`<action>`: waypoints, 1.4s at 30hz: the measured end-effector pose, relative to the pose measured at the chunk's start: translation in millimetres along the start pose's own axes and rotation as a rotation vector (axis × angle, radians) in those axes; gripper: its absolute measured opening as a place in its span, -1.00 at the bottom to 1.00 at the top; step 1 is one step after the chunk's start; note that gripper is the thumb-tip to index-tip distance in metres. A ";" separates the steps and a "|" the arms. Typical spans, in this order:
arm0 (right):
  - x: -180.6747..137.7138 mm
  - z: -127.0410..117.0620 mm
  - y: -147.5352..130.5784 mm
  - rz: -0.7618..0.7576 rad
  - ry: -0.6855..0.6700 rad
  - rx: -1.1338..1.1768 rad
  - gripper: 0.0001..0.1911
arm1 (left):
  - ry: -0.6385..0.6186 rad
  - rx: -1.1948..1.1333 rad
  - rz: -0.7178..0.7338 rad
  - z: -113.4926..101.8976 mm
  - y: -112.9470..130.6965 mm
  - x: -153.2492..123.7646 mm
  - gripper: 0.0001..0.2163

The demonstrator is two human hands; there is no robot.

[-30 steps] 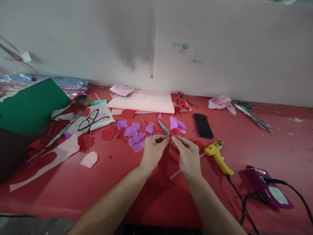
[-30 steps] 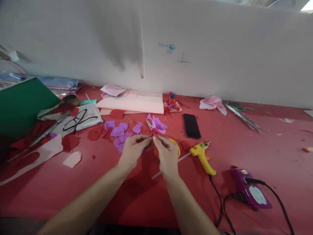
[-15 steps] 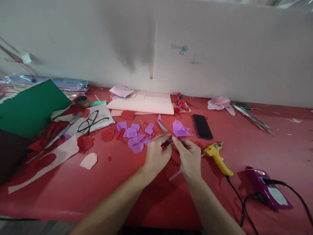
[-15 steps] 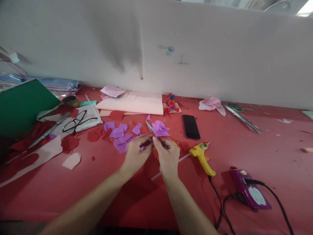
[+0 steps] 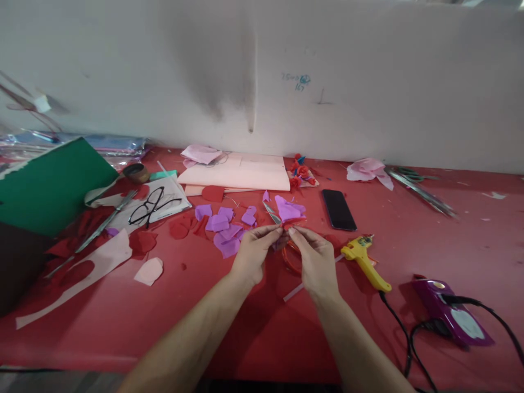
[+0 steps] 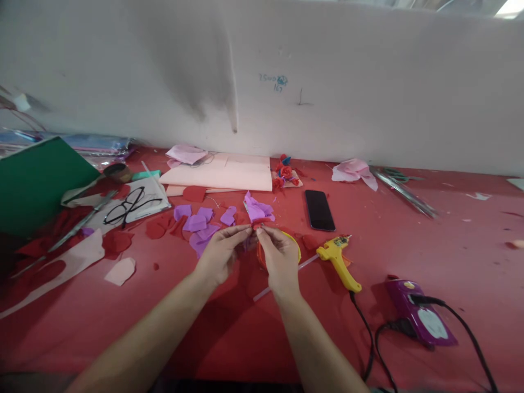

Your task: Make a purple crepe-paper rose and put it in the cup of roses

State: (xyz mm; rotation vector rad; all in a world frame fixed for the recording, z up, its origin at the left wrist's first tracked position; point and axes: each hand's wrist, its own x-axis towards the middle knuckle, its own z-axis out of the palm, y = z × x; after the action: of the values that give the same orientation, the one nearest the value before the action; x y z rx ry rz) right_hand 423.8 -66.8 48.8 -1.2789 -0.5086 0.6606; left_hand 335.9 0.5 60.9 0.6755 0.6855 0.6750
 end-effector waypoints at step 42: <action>6.9 -163.7 -19.3 -0.029 0.068 -1.770 -0.47 | -0.010 -0.301 -0.385 -9.1 14.3 8.0 -0.92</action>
State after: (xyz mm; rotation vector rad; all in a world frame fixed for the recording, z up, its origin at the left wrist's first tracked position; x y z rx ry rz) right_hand 543.1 -179.4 31.0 -2.8904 -1.1259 -0.0478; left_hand 329.3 17.8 63.4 0.2568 0.6645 0.4049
